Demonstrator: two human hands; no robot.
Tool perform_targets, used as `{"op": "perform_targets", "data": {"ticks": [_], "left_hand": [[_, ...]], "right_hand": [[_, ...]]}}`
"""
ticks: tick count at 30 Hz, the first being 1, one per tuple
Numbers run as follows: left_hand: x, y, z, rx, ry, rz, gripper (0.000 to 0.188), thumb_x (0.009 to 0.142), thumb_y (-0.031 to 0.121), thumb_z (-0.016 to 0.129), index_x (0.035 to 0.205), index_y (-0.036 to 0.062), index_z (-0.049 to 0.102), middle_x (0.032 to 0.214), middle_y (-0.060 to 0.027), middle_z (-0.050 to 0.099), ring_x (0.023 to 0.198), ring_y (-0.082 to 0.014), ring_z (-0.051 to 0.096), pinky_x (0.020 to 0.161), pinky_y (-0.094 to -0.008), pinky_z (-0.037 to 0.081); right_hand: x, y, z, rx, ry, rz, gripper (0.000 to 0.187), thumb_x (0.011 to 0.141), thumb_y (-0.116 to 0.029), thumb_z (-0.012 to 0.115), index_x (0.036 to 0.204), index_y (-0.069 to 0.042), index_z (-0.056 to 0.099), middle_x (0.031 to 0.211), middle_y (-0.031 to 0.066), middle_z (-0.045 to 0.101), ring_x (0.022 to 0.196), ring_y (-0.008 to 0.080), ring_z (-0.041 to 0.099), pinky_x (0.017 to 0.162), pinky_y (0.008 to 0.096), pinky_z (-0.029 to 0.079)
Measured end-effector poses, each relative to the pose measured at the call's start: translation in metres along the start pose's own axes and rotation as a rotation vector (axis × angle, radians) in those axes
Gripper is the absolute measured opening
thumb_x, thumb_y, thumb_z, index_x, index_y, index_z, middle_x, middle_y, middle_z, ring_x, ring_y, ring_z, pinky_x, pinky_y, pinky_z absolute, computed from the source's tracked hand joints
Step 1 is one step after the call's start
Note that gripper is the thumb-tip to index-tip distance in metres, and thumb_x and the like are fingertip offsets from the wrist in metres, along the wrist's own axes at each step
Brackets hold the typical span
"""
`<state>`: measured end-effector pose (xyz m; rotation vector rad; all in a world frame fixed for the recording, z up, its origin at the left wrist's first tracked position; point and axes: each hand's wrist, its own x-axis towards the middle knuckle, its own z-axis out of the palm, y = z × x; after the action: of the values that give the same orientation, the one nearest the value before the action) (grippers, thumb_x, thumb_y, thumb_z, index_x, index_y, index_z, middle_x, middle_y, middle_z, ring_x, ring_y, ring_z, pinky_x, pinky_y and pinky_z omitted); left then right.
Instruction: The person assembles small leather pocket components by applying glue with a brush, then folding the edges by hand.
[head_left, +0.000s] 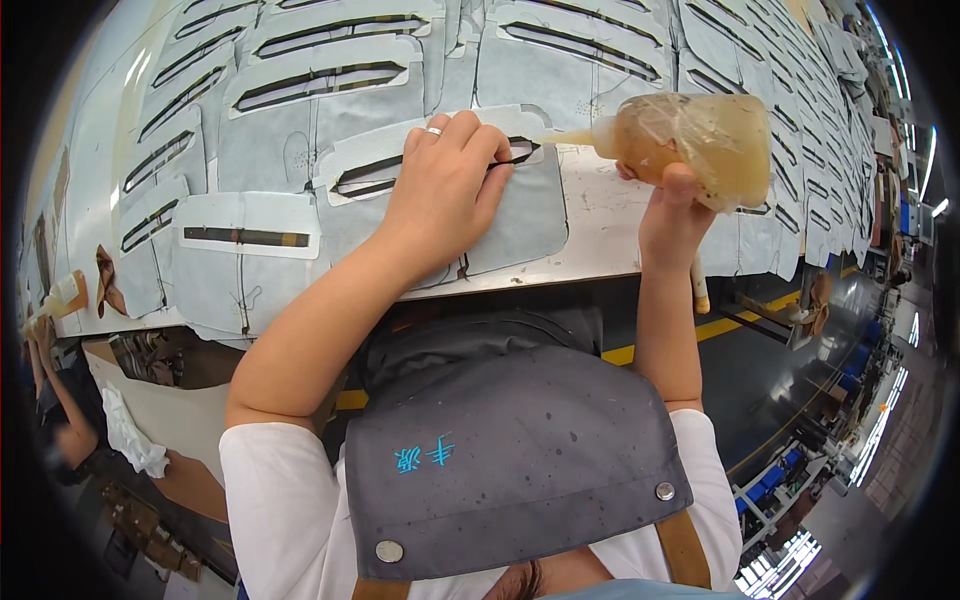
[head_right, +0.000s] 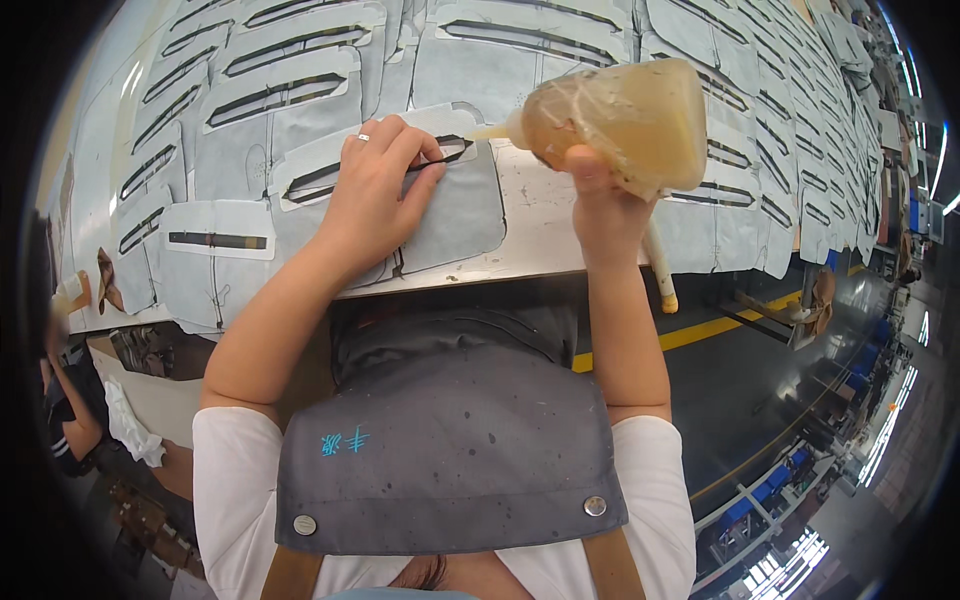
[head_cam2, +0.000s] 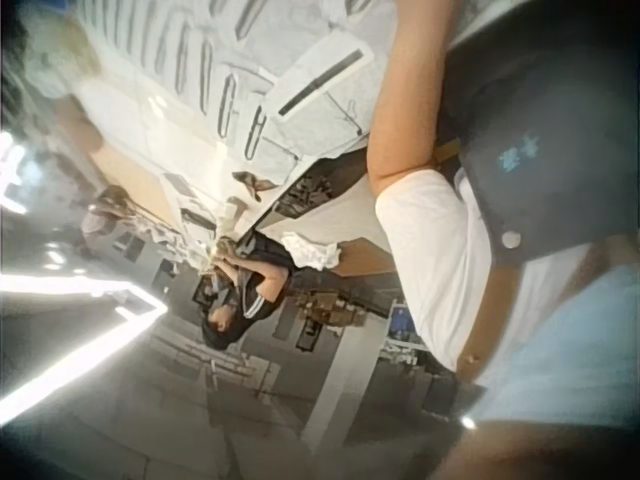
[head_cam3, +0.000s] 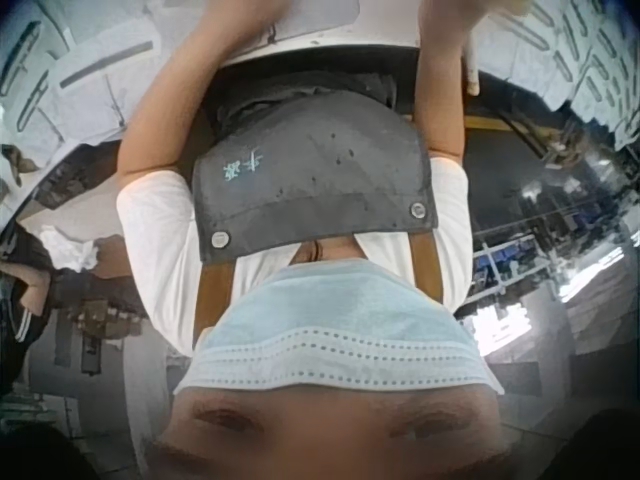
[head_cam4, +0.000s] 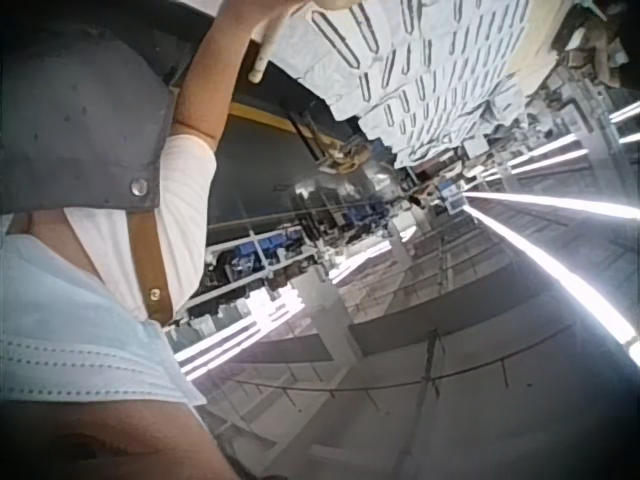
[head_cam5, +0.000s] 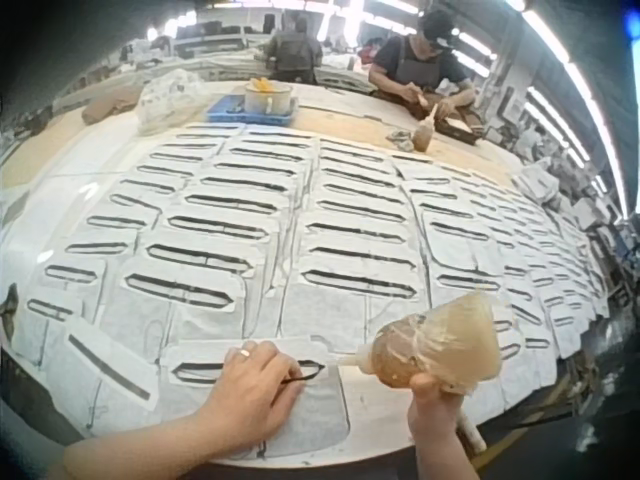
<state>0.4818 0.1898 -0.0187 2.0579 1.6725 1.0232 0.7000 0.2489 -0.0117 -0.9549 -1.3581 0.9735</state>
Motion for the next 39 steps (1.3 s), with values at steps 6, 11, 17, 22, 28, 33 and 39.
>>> {"op": "perform_targets", "data": {"ticks": [6, 11, 17, 22, 28, 33, 39], "left_hand": [[-0.002, -0.001, 0.000, 0.028, -0.016, 0.008, 0.013, 0.080, 0.008, 0.066, 0.089, 0.0075, 0.057, 0.090, -0.0088, 0.053, 0.089, -0.0277, 0.052, 0.079, -0.0399, 0.037], [-0.002, 0.000, -0.001, 0.004, 0.002, 0.010, 0.013, 0.081, 0.007, 0.066, 0.089, 0.0074, 0.057, 0.088, -0.0073, 0.052, 0.087, -0.0262, 0.052, 0.077, -0.0386, 0.036], [-0.002, -0.001, -0.001, 0.017, -0.021, 0.005, 0.012, 0.080, 0.007, 0.066, 0.088, 0.0071, 0.057, 0.089, -0.0088, 0.053, 0.089, -0.0271, 0.053, 0.078, -0.0390, 0.037], [0.000, -0.001, -0.002, 0.019, -0.024, 0.028, 0.012, 0.081, 0.007, 0.066, 0.088, 0.0073, 0.057, 0.089, -0.0085, 0.052, 0.088, -0.0272, 0.052, 0.078, -0.0389, 0.037], [0.004, 0.000, -0.012, -0.085, -0.019, 0.031, 0.010, 0.082, 0.005, 0.064, 0.088, 0.0061, 0.056, 0.085, -0.0075, 0.056, 0.084, -0.0261, 0.053, 0.077, -0.0380, 0.036], [0.022, 0.033, -0.042, -0.285, -0.041, -0.145, 0.008, 0.087, 0.005, 0.062, 0.094, 0.0031, 0.057, 0.086, -0.0097, 0.062, 0.079, -0.0256, 0.059, 0.075, -0.0350, 0.044], [0.046, 0.046, -0.041, -0.237, -0.020, 0.038, 0.012, 0.092, 0.001, 0.057, 0.103, 0.0005, 0.061, 0.093, -0.0075, 0.064, 0.079, -0.0150, 0.058, 0.070, -0.0253, 0.045]], "right_hand": [[-0.010, -0.004, 0.007, -0.245, -0.161, -0.109, 0.075, 0.083, -0.051, 0.072, 0.131, -0.002, 0.041, 0.123, 0.0065, 0.052, 0.109, 0.0180, 0.053, 0.096, 0.0342, 0.042], [-0.006, -0.006, 0.008, -0.010, -0.084, -0.230, 0.056, 0.077, -0.027, 0.084, 0.118, -0.002, 0.056, 0.108, 0.0060, 0.064, 0.096, 0.0165, 0.063, 0.083, 0.0286, 0.052], [-0.007, 0.004, 0.002, -0.204, -0.186, -0.348, 0.066, 0.074, -0.024, 0.086, 0.125, -0.001, 0.051, 0.115, 0.0085, 0.061, 0.099, 0.0189, 0.062, 0.084, 0.0304, 0.052], [-0.002, -0.009, -0.038, -0.354, -0.008, -0.360, 0.072, 0.083, -0.040, 0.075, 0.135, -0.005, 0.040, 0.125, 0.0092, 0.053, 0.112, 0.0217, 0.055, 0.094, 0.0368, 0.047], [0.029, -0.048, -0.131, -0.547, 0.301, -0.076, 0.062, 0.085, -0.049, 0.069, 0.123, -0.004, 0.050, 0.098, 0.0111, 0.063, 0.082, 0.0232, 0.063, 0.058, 0.0347, 0.052], [0.033, -0.076, -0.151, -1.387, 0.112, 0.158, 0.071, 0.082, -0.046, 0.071, 0.139, -0.011, 0.046, 0.103, 0.0115, 0.067, 0.082, 0.0258, 0.065, 0.078, 0.0386, 0.052], [0.010, -0.050, -0.161, -1.412, 0.192, -0.099, 0.037, 0.092, -0.034, 0.061, 0.120, -0.010, 0.063, 0.117, 0.0084, 0.062, 0.084, 0.0222, 0.065, 0.073, 0.0324, 0.053]]}}
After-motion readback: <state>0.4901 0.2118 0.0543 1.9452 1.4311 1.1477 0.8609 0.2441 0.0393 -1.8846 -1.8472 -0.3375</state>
